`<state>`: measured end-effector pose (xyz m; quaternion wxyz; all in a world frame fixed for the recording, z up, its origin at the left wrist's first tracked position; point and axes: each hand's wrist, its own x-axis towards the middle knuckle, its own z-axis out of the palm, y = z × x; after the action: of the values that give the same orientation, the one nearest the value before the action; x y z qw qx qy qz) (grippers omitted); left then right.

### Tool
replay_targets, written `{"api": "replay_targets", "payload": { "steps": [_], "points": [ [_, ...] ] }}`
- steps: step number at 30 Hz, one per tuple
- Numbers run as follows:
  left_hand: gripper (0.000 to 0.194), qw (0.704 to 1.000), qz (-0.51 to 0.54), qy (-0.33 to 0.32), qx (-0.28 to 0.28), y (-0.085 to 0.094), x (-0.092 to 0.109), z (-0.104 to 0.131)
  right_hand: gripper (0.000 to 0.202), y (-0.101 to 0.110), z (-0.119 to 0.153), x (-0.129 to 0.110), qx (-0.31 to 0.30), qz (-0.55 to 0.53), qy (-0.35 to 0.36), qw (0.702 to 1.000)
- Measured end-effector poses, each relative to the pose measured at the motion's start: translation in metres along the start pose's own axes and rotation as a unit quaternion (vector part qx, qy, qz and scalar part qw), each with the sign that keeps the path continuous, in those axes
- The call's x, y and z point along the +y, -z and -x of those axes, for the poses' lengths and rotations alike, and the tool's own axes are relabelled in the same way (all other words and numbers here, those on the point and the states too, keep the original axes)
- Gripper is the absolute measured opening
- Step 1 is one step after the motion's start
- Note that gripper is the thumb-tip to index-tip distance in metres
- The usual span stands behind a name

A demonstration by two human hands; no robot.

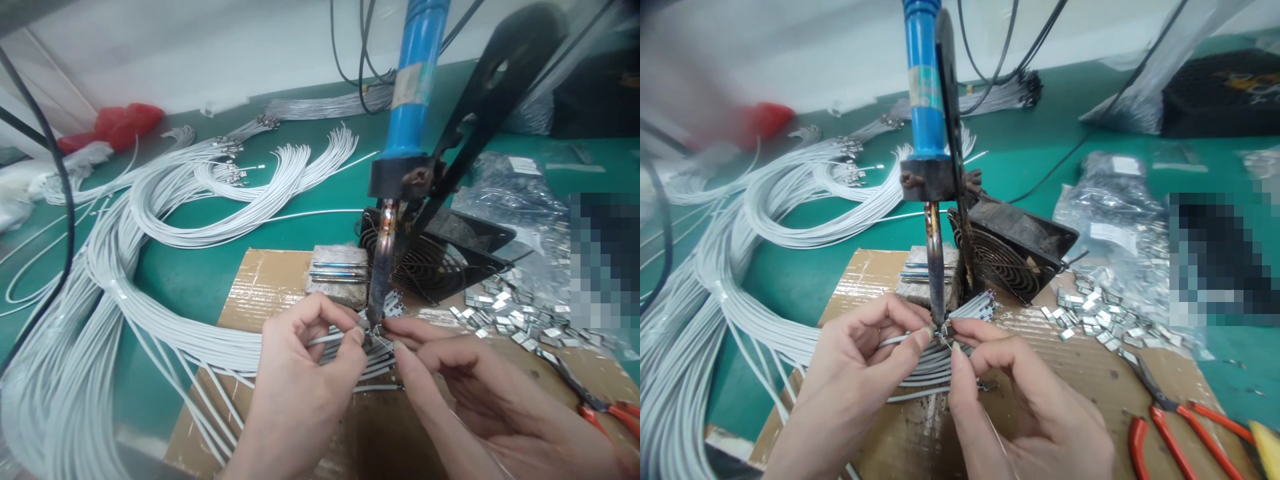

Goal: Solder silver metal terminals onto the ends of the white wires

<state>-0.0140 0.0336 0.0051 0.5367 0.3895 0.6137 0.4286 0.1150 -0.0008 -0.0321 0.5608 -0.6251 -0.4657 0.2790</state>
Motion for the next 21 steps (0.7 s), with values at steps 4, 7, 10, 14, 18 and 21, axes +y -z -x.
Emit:
{"api": "replay_targets", "payload": {
  "steps": [4, 7, 10, 14, 18, 21],
  "points": [
    [0.011, 1.000, -0.009, -0.001, -0.010, 0.0021, -0.0023, -0.0026, 0.016, 0.0005, -0.0006, 0.0044, -0.011, 0.001, 0.020, 1.000],
    [0.012, 1.000, -0.008, -0.012, 0.008, 0.0008, -0.0039, -0.0019, 0.017, 0.0007, -0.0010, 0.0047, 0.002, 0.005, 0.004, 1.000],
    [0.011, 1.000, -0.015, -0.024, 0.013, 0.0003, -0.0065, 0.0001, 0.018, 0.0025, -0.0018, 0.0069, -0.006, 0.023, 0.021, 0.999],
    [0.011, 0.999, -0.041, -0.029, 0.003, 0.0004, -0.0063, 0.0014, 0.015, 0.0047, -0.0015, 0.0107, -0.014, 0.024, 0.035, 0.999],
    [0.011, 0.998, -0.041, -0.043, 0.014, -0.0002, -0.0033, 0.0023, 0.017, 0.0033, -0.0006, 0.0079, -0.005, 0.026, 0.025, 0.999],
    [0.012, 0.998, -0.040, -0.052, 0.013, -0.0005, -0.0028, 0.0035, 0.016, 0.0017, -0.0006, 0.0026, 0.003, 0.027, 0.016, 0.999]
  ]
}}
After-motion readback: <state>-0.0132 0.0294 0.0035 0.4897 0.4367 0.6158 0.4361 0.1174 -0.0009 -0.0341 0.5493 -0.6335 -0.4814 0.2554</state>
